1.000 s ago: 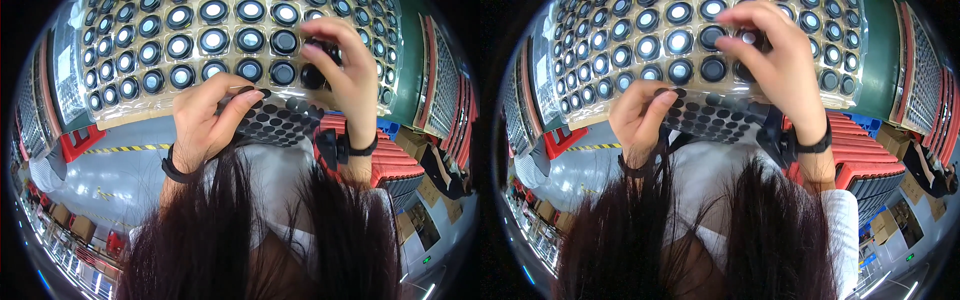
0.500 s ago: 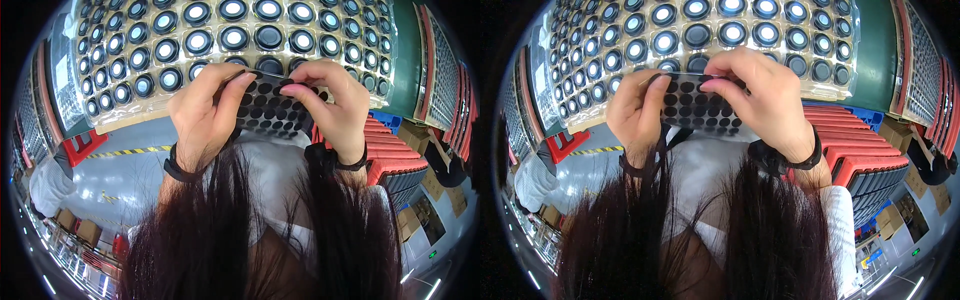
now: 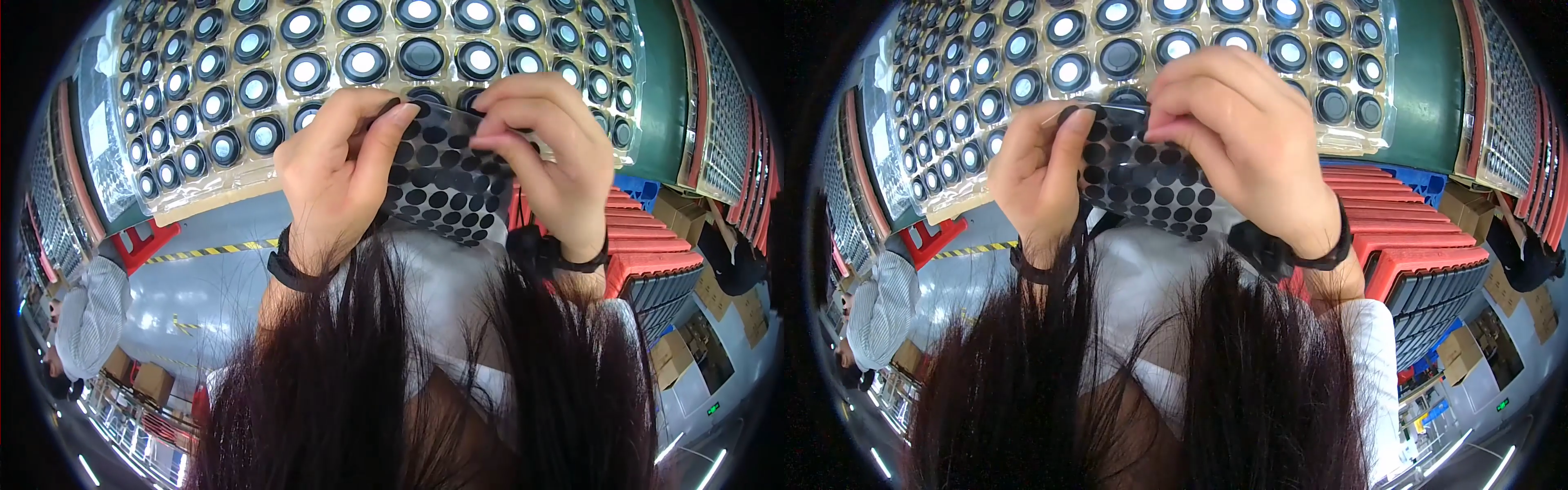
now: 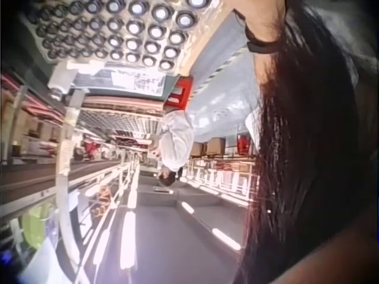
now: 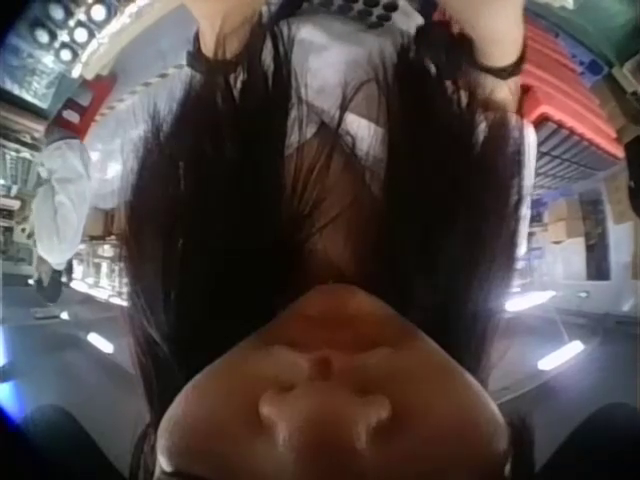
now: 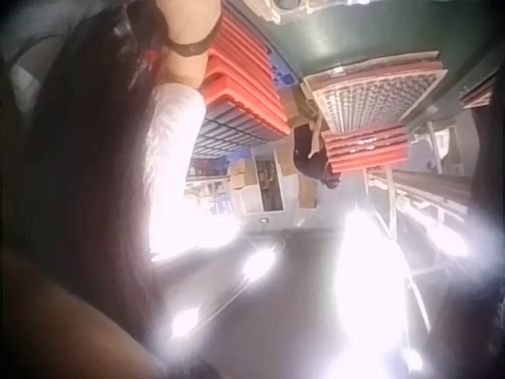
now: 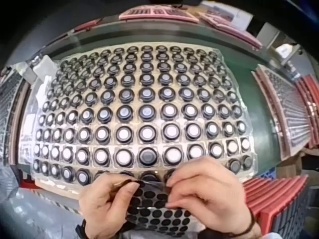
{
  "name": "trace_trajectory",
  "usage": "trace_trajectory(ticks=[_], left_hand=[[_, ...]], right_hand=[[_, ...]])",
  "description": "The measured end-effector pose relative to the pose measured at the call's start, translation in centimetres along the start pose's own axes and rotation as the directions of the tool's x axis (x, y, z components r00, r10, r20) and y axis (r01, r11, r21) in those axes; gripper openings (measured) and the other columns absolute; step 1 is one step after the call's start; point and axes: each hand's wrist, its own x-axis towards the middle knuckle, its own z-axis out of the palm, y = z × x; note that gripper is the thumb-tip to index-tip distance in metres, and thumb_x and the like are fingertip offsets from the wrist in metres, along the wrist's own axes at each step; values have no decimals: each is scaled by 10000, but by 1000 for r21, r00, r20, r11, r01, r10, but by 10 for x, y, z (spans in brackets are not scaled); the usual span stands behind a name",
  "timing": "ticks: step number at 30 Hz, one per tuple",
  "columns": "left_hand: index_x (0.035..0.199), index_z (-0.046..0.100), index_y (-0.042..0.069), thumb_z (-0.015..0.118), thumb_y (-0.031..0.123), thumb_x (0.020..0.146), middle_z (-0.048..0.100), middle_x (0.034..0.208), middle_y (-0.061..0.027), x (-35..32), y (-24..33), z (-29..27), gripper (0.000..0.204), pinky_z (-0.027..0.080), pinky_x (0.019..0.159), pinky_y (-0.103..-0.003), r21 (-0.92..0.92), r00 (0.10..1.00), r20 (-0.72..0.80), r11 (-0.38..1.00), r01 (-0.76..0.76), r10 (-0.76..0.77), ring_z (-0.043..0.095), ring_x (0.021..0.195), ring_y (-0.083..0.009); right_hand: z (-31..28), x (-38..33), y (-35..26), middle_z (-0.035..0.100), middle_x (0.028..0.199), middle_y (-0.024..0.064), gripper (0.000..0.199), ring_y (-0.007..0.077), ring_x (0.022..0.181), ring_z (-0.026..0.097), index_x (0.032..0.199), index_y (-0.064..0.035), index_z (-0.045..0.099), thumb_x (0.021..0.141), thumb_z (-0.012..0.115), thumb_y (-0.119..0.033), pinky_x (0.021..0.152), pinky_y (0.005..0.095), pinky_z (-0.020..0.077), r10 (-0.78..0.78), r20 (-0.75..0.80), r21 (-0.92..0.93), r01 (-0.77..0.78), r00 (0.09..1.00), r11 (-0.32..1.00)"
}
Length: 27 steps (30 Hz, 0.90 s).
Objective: Applying small black labels to electronic components arranged in a grid tray.
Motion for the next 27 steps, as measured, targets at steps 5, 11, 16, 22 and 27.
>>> trace_trajectory(ticks=[5,11,16,22,27], left_hand=[[788,588,-4,642,35,735,573,611,-51,2,0,-1,85,391,476,-171,20,998,29,998,56,-57,497,514,-46],[788,589,2,646,42,734,571,599,-45,4,-2,-1,89,387,468,-173,17,999,25,999,42,-43,487,502,-44],[794,590,7,647,45,734,571,591,-43,6,-3,-3,91,386,466,-173,17,997,42,998,67,-68,487,495,-46],[798,591,8,645,41,735,576,595,-44,6,-3,-3,90,386,465,-170,18,997,56,999,48,-49,488,493,-45],[798,589,5,642,34,736,576,596,-44,6,-4,-2,86,384,465,-168,6,996,56,998,65,-65,486,493,-43]], right_hand=[[-16,19,7,565,830,86,138,161,809,538,771,22,556,654,609,73,713,256,416,97,-2,30,-97,995,995],[-9,40,3,549,758,53,88,147,679,499,722,9,580,656,631,38,617,240,400,435,37,5,-435,900,900],[-3,41,5,557,767,57,90,146,673,503,721,14,578,654,635,33,615,240,402,461,42,4,-461,886,887],[-4,42,5,553,766,53,87,140,676,504,713,15,572,655,634,34,607,234,400,507,77,-4,-508,858,861],[-1,39,7,540,756,50,87,135,675,499,717,12,570,658,627,43,593,232,396,402,51,-66,-399,914,915]])
